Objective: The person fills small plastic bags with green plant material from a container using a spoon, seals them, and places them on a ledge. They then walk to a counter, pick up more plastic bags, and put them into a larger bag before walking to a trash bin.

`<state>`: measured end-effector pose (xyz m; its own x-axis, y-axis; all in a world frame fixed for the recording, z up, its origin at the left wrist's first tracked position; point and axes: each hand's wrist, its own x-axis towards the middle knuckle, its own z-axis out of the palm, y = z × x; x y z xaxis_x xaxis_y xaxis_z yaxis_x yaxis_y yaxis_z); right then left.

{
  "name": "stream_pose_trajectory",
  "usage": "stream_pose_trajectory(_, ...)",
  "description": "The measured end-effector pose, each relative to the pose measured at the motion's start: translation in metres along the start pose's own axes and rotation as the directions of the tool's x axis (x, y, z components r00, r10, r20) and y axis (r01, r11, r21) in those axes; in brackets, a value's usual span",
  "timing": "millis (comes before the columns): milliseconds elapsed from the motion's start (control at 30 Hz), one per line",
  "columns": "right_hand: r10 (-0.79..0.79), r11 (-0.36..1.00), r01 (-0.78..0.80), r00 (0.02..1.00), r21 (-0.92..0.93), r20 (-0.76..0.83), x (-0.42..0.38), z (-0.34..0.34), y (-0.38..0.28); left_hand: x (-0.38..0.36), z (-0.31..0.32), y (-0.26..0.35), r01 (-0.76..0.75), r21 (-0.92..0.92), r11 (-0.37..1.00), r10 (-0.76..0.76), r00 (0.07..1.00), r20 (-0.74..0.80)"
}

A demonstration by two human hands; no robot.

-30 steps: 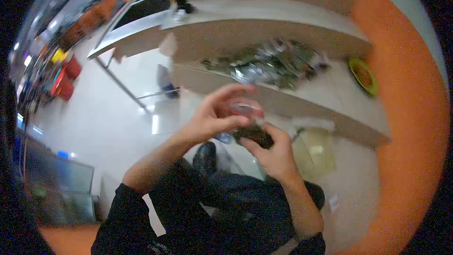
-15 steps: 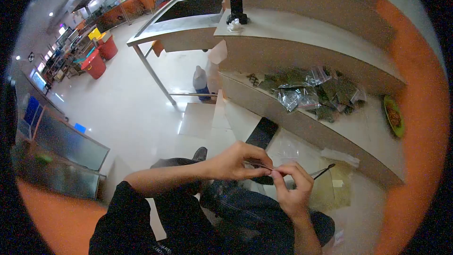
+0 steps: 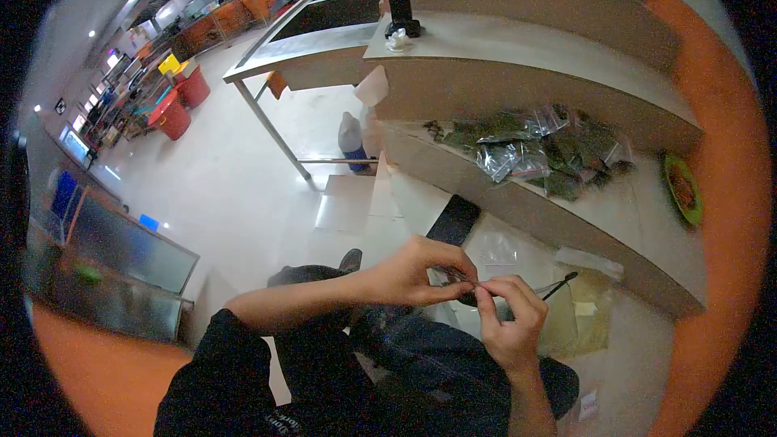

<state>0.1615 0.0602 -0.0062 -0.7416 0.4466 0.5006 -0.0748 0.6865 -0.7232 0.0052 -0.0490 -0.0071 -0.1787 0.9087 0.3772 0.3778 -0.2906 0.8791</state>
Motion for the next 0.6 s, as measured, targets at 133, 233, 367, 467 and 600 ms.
stream_pose_trajectory(133, -0.014, 1.0, 0.014, 1.0, -0.007, 0.015, -0.002, 0.004, 0.0, -0.003, -0.004, -0.007, -0.034, 0.022, 0.999, 0.033, 0.998, 0.053)
stream_pose_trajectory(233, -0.048, 0.999, 0.048, 0.999, -0.026, -0.003, -0.002, 0.007, 0.001, -0.003, -0.006, -0.006, -0.046, 0.019, 0.999, 0.045, 0.997, 0.059)
stream_pose_trajectory(367, -0.032, 0.999, 0.031, 0.999, -0.03, -0.043, -0.005, 0.003, 0.009, -0.002, -0.004, -0.008, -0.008, 0.006, 1.0, 0.008, 0.999, 0.034)
stream_pose_trajectory(467, 0.01, 1.0, -0.01, 1.0, -0.011, -0.022, -0.005, 0.002, 0.011, -0.003, -0.007, -0.01, 0.009, 0.015, 1.0, -0.01, 0.998, 0.054)
stream_pose_trajectory(600, 0.03, 0.999, -0.031, 0.998, 0.02, 0.053, -0.004, 0.006, 0.005, -0.003, -0.004, -0.011, -0.022, -0.002, 1.0, 0.022, 0.997, 0.075)
